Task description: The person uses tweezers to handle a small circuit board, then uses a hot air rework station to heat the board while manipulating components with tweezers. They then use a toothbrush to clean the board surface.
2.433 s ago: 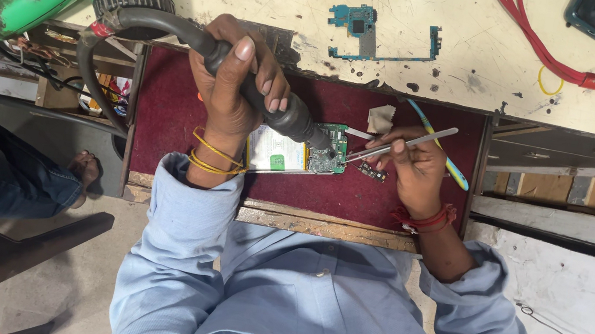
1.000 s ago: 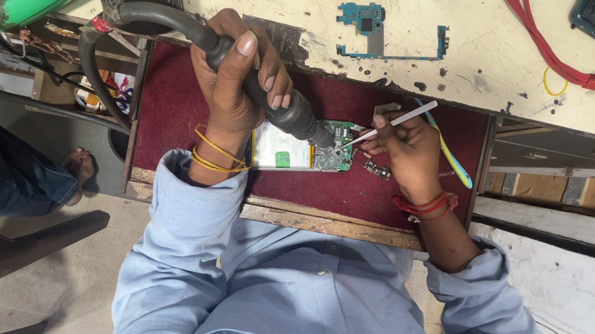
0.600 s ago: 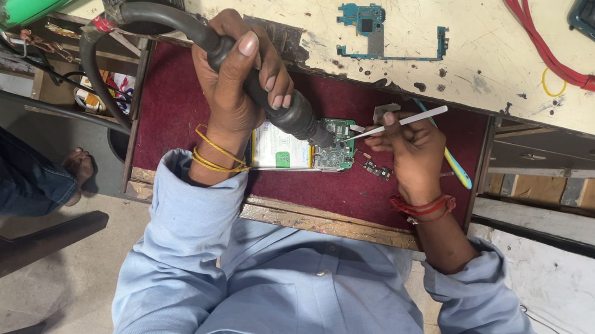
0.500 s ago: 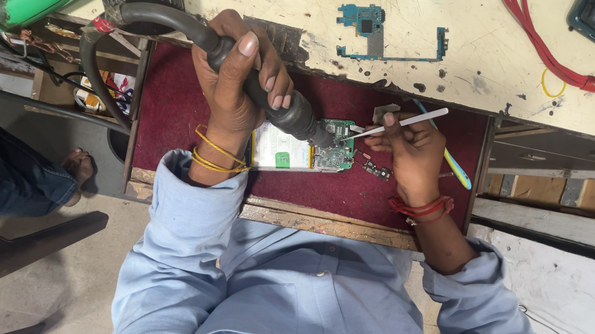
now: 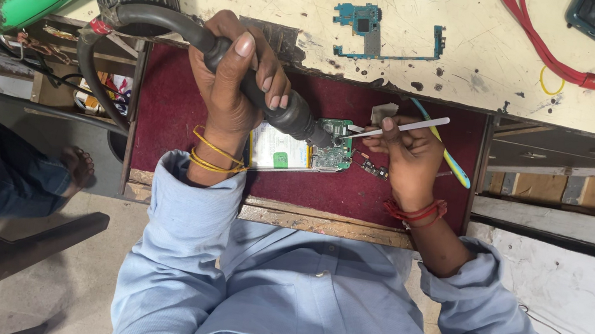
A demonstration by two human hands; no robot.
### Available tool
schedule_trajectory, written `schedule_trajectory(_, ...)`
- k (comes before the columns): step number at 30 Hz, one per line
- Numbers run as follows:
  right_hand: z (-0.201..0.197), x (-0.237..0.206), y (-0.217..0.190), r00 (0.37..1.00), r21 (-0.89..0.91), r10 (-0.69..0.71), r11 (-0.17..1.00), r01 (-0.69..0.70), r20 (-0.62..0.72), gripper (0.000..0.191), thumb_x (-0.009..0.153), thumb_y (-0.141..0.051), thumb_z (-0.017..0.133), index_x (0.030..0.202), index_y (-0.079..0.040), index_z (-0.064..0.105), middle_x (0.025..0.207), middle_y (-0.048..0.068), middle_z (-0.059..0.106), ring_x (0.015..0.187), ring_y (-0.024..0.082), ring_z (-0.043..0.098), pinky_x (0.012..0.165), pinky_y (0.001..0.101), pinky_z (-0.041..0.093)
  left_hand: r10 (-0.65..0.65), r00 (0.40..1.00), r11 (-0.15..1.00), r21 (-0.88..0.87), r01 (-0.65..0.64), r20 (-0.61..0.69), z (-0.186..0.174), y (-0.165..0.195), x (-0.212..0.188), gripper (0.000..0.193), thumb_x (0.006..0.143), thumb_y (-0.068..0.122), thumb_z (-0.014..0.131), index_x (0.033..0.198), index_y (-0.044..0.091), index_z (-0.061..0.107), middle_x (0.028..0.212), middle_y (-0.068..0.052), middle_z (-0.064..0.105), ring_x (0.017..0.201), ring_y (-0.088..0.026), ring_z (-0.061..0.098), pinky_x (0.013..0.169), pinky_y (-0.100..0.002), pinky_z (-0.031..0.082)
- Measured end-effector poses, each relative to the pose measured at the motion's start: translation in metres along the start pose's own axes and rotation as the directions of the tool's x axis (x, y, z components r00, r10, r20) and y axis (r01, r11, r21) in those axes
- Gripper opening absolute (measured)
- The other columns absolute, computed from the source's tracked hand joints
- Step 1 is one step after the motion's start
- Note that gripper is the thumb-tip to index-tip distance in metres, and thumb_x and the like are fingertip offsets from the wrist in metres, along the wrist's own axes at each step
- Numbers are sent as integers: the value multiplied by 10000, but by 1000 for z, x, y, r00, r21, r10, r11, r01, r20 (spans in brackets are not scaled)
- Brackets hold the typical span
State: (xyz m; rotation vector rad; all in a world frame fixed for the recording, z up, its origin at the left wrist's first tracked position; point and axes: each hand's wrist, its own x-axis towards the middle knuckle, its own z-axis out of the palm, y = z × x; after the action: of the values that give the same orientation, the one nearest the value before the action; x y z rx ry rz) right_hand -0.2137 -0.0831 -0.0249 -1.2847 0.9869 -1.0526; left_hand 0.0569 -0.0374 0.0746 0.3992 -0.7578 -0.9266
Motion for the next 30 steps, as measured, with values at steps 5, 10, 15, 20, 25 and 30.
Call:
schedule_trajectory(5, 0, -1, 4, 1000, 17, 3, 1000, -3, 1, 279, 1029, -210, 693, 1102, 58, 669, 889, 145, 763, 772, 185, 770, 693, 296, 651, 3, 1000, 1000, 8, -3, -1, 0, 0, -1, 268, 1092, 155, 607, 921, 56, 426, 621, -107, 473, 424, -157, 471, 416, -308, 470)
schedule_trajectory(10, 0, 0, 5, 1000, 7, 8, 1000, -8, 16, 281, 1032, -212, 682, 1107, 58, 664, 909, 150, 770, 793, 192, 775, 708, 298, 654, 5, 1000, 1000, 3, -5, -1, 0, 0, 0, 270, 1091, 159, 608, 920, 56, 426, 619, -108, 474, 425, -156, 471, 416, -305, 467)
schedule_trajectory(15, -1, -2, 2, 999, -8, -16, 1000, 16, 31, 277, 1042, -208, 678, 1109, 60, 658, 911, 158, 762, 819, 206, 782, 729, 303, 658, 6, 1000, 1000, 7, -6, -5, 0, 0, 0, 268, 1091, 158, 604, 920, 57, 423, 618, -104, 467, 424, -154, 466, 413, -303, 465)
schedule_trajectory(20, -3, -4, -3, 999, -33, -43, 998, 43, 20, 280, 1045, -207, 673, 1110, 64, 655, 929, 166, 760, 829, 215, 784, 728, 308, 655, 3, 1000, 1000, 9, -3, -9, -1, 0, -1, 266, 1092, 155, 601, 922, 57, 422, 617, -100, 464, 424, -153, 463, 415, -305, 467)
schedule_trajectory(25, -4, -8, -7, 989, -5, -145, 989, 145, 17, 255, 1074, -193, 659, 1109, 59, 639, 976, 174, 763, 884, 213, 778, 813, 329, 661, 5, 1000, 1000, 12, -5, 1, -1, 0, 0, 266, 1091, 157, 599, 920, 59, 422, 613, -101, 468, 420, -159, 469, 415, -308, 471)
schedule_trajectory(30, -3, -14, -6, 973, -15, -194, 980, 197, 125, 223, 1067, -139, 658, 1136, 72, 641, 1031, 188, 749, 942, 208, 763, 869, 341, 653, 3, 1000, 1000, 10, -3, -7, -1, -1, 0, 263, 1093, 155, 597, 921, 55, 425, 616, -106, 471, 422, -159, 467, 415, -308, 470)
